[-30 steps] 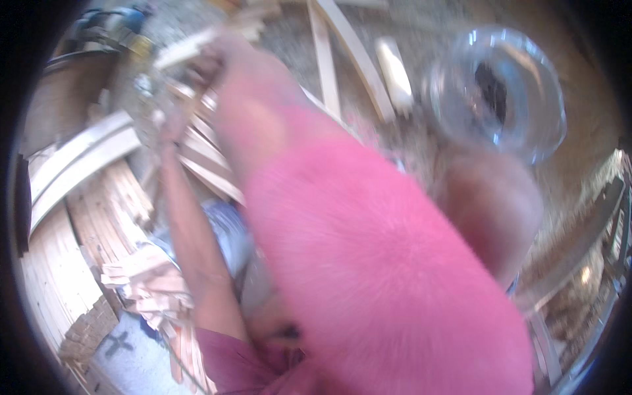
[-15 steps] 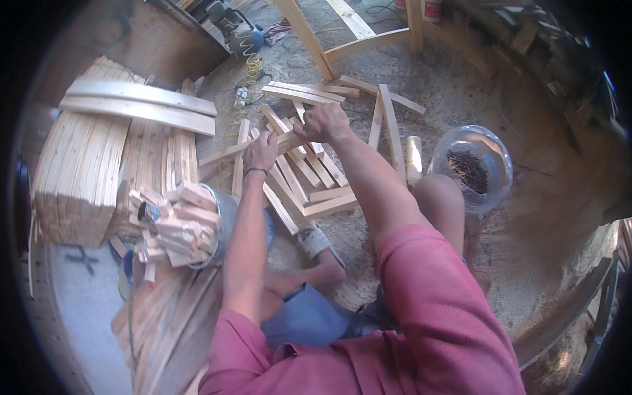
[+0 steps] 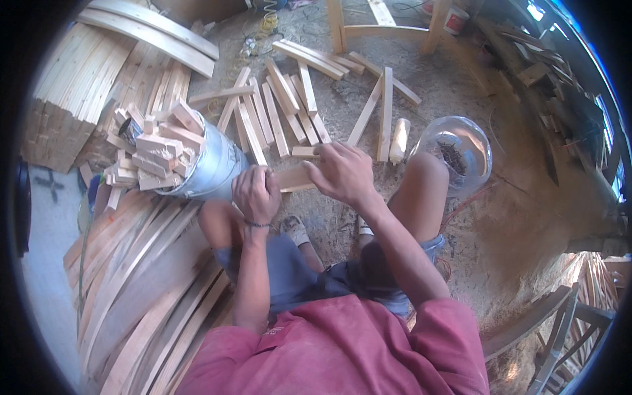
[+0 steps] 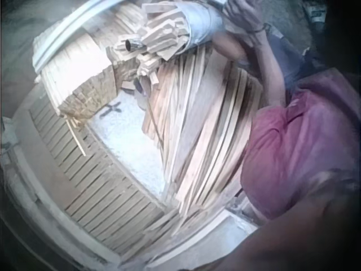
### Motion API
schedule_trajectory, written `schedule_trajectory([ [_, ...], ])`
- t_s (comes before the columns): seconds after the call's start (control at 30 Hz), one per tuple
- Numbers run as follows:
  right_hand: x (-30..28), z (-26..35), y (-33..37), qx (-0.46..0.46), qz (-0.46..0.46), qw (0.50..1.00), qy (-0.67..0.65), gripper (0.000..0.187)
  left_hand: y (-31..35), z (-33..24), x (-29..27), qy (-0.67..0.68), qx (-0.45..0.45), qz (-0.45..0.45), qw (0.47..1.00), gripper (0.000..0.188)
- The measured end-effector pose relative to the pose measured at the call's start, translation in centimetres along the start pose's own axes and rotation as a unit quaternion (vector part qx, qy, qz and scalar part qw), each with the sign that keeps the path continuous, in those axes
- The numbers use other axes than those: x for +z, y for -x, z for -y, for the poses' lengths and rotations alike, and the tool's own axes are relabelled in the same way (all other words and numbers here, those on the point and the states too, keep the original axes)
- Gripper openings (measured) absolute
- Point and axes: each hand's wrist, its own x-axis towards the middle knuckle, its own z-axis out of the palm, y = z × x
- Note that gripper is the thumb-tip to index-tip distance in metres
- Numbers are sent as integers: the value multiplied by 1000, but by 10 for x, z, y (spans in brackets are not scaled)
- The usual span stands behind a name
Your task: The person assembles a wooden frame by positioning wooden slats and hammering nails into the joints while sitting on the ground.
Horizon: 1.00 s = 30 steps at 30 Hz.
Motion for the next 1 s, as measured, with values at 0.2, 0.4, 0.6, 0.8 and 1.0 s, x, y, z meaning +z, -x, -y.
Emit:
schedule_trajectory([
  [0.2, 11, -9, 72, 190, -235, 883, -358, 27, 42, -12, -17, -5, 0, 2, 1000, 14],
  [0.4, 23, -23, 92, 120, -162, 946, -252, 43, 46, -15, -22, 7, -8, 18, 1000, 10],
  [0.6, 32, -21, 100, 138, -157, 948, -242, 51, 55, -14, -33, 73, -23, 5, 997, 5],
  [0.8, 29, -22, 104, 145, -140, 950, -238, 49, 69, -7, -43, 159, -85, -29, 983, 8],
  [1.0, 28, -24, 99, 144, -132, 950, -244, 46, 67, 8, -42, 267, -236, -72, 932, 26],
])
